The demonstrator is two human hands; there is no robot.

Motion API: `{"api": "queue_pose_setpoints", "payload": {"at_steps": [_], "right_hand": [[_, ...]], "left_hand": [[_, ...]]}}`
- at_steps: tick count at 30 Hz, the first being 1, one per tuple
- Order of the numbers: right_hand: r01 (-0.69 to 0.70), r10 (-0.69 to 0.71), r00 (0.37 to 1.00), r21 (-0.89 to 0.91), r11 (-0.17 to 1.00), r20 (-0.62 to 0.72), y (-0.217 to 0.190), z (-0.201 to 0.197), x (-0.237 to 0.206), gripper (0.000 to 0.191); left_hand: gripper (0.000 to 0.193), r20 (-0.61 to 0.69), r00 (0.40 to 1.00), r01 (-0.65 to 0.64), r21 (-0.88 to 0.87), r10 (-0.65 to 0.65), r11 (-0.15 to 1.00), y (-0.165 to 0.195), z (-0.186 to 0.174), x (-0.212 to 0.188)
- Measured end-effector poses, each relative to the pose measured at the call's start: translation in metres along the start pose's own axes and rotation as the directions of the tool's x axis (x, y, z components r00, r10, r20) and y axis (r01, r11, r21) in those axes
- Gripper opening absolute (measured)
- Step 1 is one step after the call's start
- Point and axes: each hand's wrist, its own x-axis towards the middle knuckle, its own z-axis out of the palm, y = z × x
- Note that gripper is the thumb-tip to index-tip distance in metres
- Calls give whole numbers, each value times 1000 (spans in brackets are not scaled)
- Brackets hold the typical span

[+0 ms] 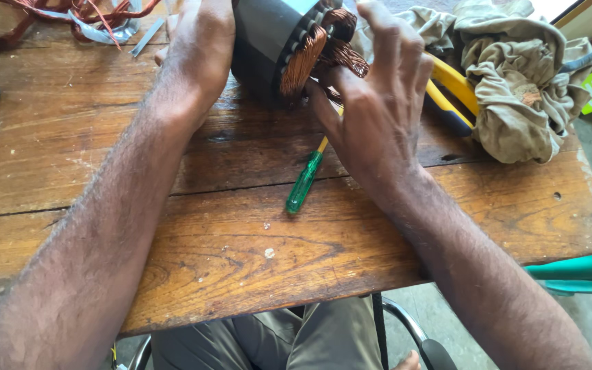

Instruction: The person winds copper wire by hand around the slots of a motor stator core. They hold the stator with one hand and feed the wire with the other, rotating the core as needed to continue winding. The process is repetitive and focused on filling the stator slots with wire.

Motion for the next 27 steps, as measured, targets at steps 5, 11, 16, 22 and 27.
{"api": "queue_pose_setpoints", "payload": {"at_steps": [5,11,16,22,27], "right_hand": [[-75,74,997,38,996,37,-3,6,2,27],[-110,103,991,71,991,86,-12,1,5,22],[-55,53,998,97,994,21,-18,-11,19,19],[-109,128,991,285,952,-50,9,-26,18,14],[-297,276,907,-18,955,-317,87,-25,2,41]], "left_hand": [[39,-8,1000,-30,-1,30,1000,4,1,0],[38,-24,997,-76,-1,76,997,10,2,-1],[36,-37,995,-96,-2,96,995,15,5,-2],[35,-52,993,-104,-4,103,995,13,9,5],[34,-79,992,-100,5,100,995,5,8,10]]}}
